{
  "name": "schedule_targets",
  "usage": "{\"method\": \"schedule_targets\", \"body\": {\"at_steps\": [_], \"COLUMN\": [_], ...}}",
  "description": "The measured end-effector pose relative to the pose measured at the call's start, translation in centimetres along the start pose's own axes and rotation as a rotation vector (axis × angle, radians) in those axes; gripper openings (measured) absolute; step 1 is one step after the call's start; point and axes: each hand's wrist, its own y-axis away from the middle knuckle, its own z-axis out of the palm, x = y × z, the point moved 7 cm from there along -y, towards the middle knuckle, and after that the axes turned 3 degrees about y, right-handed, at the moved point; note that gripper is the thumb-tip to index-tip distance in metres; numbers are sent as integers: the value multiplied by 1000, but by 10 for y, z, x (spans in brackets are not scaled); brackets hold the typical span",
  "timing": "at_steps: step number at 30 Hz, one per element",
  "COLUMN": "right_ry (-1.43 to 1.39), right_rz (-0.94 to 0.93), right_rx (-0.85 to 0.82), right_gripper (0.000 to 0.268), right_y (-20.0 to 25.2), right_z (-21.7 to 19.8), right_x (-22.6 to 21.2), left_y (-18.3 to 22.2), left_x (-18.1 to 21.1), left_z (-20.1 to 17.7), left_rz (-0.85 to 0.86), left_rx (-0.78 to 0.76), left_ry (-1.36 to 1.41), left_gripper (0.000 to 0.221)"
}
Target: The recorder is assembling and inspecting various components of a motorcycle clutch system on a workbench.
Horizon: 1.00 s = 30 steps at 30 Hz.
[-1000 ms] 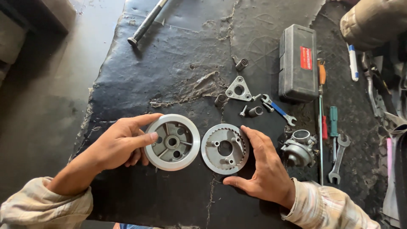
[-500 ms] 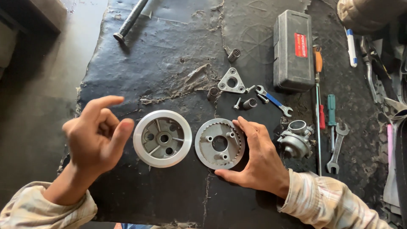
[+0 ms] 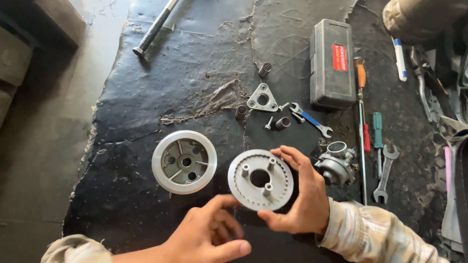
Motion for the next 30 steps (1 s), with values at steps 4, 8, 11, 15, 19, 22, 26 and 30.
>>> {"method": "schedule_targets", "body": {"at_steps": [4,8,11,15,19,22,26,30], "right_ry": [-87,-240,-326,-156,-203,-197,-200,-212], "right_rz": [83,217,283,178,313,361,351,334], "right_rx": [-61,-116,-107,-84,-86,-67,-85,-109], "right_gripper": [115,121,125,131,132,134,134,133], "right_y": [9,17,19,24,28,28,29,30], "right_z": [-2,3,6,4,12,12,13,14], "right_x": [-2,11,15,18,23,25,27,28], "left_y": [-18,-38,-45,-41,-38,-37,-38,-38], "left_x": [13,14,14,10,-3,-6,-16,-25], "left_z": [7,9,7,3,3,5,9,11], "left_rz": [-88,17,38,-77,-126,-178,-180,-210], "left_rx": [46,43,15,-34,-31,-47,-36,-4], "left_ry": [435,688,774,755,710,770,934,1019], "left_gripper": [118,130,130,129,128,128,136,147]}}
